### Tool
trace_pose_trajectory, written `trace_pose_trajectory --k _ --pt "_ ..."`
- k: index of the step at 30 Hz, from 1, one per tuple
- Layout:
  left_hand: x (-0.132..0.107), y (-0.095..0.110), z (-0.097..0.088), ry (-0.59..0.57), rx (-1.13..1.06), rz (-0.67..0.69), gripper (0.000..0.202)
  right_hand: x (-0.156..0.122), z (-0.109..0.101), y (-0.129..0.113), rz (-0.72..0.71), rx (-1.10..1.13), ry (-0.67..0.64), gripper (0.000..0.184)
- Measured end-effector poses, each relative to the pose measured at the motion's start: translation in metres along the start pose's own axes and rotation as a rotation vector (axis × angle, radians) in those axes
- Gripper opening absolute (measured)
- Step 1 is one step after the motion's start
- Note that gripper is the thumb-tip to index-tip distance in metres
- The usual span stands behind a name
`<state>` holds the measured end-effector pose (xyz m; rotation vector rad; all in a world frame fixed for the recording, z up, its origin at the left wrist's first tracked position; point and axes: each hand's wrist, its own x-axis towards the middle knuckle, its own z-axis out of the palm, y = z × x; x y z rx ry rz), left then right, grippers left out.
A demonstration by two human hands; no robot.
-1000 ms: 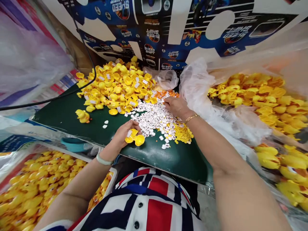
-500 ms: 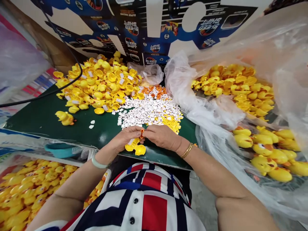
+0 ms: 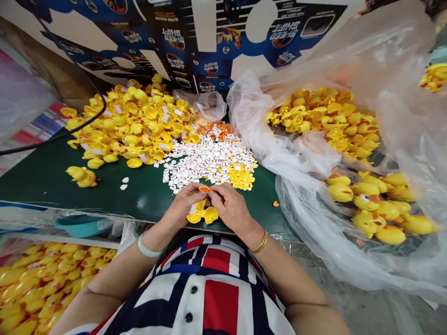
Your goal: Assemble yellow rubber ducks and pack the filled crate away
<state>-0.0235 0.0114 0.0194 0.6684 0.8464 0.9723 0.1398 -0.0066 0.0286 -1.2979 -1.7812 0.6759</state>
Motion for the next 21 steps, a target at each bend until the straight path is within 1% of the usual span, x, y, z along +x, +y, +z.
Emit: trace_pose_trajectory --k 2,7,9,10,11,14,15,16,18,21 --pt "-0.003 0.002 -0.002 -0.044 0.051 -0.035 0.034 0.003 -0.009 0.001 -0.046 -0.031 -0.06 0.017" --pt "-0.006 0.01 -0.012 -0.171 0.165 -0.169 0.03 0.014 -0.034 0.002 -0.257 -0.133 -0.373 0.023" --pt "-0.006 0.012 -0.014 -0.201 0.185 -0.206 0.031 0.017 -0.037 0.001 -0.263 -0.11 -0.425 0.022" --pt "-0.006 0.012 -0.014 -0.199 0.183 -0.211 0.033 0.018 -0.036 0.0 -0.219 -0.067 -0.419 0.021" --pt "-0.006 0.013 -0.013 -0.184 0.175 -0.211 0.037 0.018 -0.034 0.0 -0.138 0.0 -0.388 0.02" --pt "-0.008 0.012 -0.009 -0.1 0.149 -0.177 0.04 0.012 -0.021 -0.001 0.213 0.305 -0.203 0.018" --pt "-0.008 0.012 -0.008 -0.071 0.143 -0.147 0.038 0.009 -0.016 0.0 0.311 0.406 -0.141 0.019" --pt "-0.009 0.011 -0.006 -0.046 0.136 -0.109 0.037 0.006 -0.011 0.0 0.379 0.49 -0.091 0.021" --pt "-0.009 0.01 -0.003 -0.015 0.13 -0.03 0.035 -0.001 -0.002 0.001 0.431 0.584 -0.022 0.024" --pt "-0.009 0.006 0.001 -0.022 0.142 0.043 0.033 -0.007 0.008 0.002 0.411 0.585 0.051 0.025"
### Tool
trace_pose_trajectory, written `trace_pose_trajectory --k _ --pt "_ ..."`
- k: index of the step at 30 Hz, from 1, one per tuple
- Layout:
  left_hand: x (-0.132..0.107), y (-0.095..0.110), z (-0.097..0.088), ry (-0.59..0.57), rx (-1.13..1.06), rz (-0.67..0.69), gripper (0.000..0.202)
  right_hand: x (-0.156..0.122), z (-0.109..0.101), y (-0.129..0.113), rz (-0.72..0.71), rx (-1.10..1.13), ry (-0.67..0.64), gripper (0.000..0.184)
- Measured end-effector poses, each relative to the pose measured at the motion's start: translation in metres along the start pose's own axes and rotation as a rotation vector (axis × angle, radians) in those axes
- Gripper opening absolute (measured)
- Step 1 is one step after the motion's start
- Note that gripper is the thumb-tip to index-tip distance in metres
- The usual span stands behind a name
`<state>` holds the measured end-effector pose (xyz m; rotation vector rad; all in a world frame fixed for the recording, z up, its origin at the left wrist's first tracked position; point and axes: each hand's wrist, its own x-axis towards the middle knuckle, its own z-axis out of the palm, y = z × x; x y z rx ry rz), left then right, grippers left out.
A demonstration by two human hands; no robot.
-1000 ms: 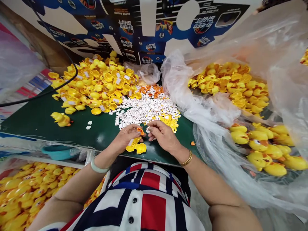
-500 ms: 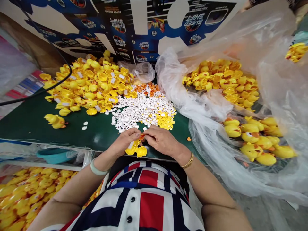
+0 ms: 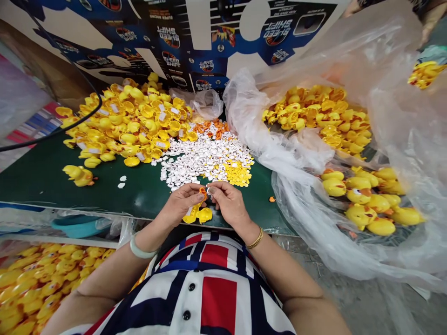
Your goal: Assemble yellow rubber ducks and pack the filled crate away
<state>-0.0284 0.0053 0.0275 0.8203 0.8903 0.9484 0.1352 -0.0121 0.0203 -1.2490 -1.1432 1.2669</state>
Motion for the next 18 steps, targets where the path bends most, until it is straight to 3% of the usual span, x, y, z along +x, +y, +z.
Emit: trace_pose_trajectory --k 11,18 --pt "-0.011 -0.009 0.01 0.044 0.05 0.089 0.027 -0.008 0.013 0.014 -0.031 -0.009 0.109 0.025" --pt "-0.023 -0.018 0.014 0.148 0.268 0.243 0.021 -0.015 0.015 0.009 -0.391 -0.345 0.251 0.016"
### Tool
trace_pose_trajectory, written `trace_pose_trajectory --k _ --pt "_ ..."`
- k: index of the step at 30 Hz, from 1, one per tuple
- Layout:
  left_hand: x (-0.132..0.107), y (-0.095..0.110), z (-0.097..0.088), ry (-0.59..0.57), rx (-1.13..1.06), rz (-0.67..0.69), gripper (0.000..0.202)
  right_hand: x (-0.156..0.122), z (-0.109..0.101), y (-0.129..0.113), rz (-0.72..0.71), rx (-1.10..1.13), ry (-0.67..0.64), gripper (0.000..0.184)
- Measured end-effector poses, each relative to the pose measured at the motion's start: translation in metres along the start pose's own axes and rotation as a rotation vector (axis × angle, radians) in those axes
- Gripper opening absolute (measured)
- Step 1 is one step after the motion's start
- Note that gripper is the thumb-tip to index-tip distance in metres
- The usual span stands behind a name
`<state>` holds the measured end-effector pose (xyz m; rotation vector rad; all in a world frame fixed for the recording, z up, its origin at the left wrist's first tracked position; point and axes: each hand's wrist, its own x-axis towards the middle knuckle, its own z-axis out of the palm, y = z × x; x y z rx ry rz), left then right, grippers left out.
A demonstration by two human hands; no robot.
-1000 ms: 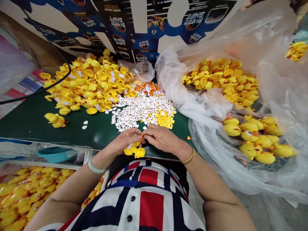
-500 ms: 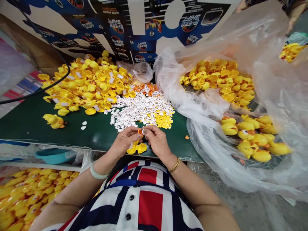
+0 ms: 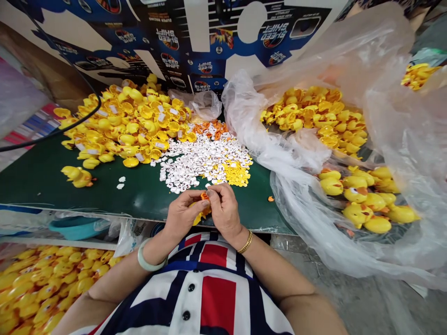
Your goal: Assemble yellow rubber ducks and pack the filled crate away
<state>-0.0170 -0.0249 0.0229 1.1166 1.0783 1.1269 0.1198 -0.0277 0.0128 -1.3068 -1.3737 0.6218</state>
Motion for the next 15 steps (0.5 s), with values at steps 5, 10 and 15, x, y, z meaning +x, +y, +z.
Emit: trace_pose_trajectory --k 5,10,15 --pt "0.01 0.003 -0.005 -0.044 -0.278 -0.196 0.026 0.007 -0.009 0.005 -0.08 0.062 -0.188 0.019" --pt "0.016 0.003 -0.008 -0.029 -0.472 -0.328 0.033 0.011 -0.013 0.01 -0.169 -0.019 -0.279 0.034" --pt "0.023 -0.001 -0.011 0.042 -0.5 -0.29 0.036 0.021 -0.027 0.007 -0.188 -0.09 -0.26 0.027"
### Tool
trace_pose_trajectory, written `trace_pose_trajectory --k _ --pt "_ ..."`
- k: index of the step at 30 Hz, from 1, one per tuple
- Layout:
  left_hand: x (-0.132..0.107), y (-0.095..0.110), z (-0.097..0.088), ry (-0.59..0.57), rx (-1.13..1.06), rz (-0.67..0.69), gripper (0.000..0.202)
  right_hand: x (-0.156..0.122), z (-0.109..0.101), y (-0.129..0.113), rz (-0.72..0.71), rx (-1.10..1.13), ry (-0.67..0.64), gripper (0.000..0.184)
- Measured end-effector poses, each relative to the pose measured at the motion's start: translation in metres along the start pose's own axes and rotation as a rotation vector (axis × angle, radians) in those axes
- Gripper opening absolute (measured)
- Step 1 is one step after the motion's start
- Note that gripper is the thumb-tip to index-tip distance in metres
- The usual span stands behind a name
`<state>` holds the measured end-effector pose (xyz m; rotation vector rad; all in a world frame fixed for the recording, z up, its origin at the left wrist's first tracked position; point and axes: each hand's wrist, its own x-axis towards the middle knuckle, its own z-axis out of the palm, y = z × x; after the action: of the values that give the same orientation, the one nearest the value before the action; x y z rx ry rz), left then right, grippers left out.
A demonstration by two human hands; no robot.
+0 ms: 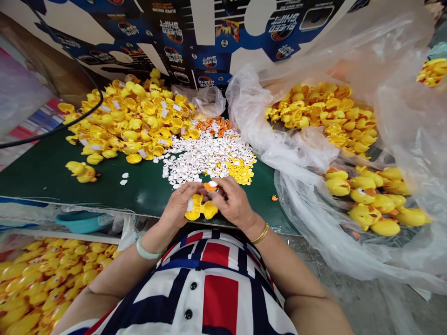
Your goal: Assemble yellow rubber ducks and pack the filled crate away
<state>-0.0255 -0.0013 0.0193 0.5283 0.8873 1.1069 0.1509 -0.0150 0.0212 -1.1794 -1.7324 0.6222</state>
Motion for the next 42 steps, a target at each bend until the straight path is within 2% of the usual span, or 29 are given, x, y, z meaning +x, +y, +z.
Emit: trace_pose_trajectory --k 3,6,8,10,14,16,18,21,23,28,33,38,42 --pt "0.007 -0.001 0.001 0.14 -0.057 0.149 0.037 0.003 -0.003 0.0 0.198 0.135 0.079 0.027" --pt "0.007 -0.01 0.01 0.169 -0.11 0.213 0.039 0.006 0.008 0.002 0.292 0.241 0.105 0.032" --pt "0.0 -0.018 0.016 0.152 -0.134 0.188 0.04 0.008 0.016 0.004 0.251 0.192 0.131 0.033" --pt "-0.008 -0.022 0.02 0.092 -0.145 0.095 0.04 0.012 0.021 0.007 0.173 0.11 0.139 0.033" --pt "-0.021 -0.015 0.012 -0.212 -0.038 -0.258 0.041 0.02 0.017 0.01 -0.014 -0.01 0.042 0.033" --pt "-0.022 -0.007 0.005 -0.312 0.051 -0.375 0.04 0.024 0.01 0.009 -0.119 -0.063 -0.023 0.031" --pt "-0.021 0.0 -0.001 -0.305 0.102 -0.35 0.039 0.027 0.0 0.008 -0.215 -0.12 -0.079 0.03" --pt "-0.015 0.006 -0.008 -0.203 0.125 -0.161 0.041 0.029 -0.016 0.005 -0.303 -0.244 -0.158 0.03" --pt "-0.012 0.007 -0.01 -0.17 0.145 -0.082 0.043 0.028 -0.025 0.002 -0.352 -0.375 -0.246 0.03" --pt "-0.008 0.002 -0.013 -0.205 0.215 -0.007 0.042 0.022 -0.029 -0.008 -0.445 -0.655 -0.455 0.027" --pt "-0.011 -0.003 -0.012 -0.218 0.225 -0.034 0.042 0.018 -0.025 -0.006 -0.439 -0.679 -0.557 0.029" --pt "-0.016 0.004 -0.008 -0.24 0.16 -0.15 0.04 0.015 -0.024 0.0 -0.384 -0.54 -0.526 0.036" --pt "-0.016 0.004 -0.005 -0.248 0.129 -0.172 0.043 0.01 -0.025 0.0 -0.342 -0.503 -0.508 0.04"
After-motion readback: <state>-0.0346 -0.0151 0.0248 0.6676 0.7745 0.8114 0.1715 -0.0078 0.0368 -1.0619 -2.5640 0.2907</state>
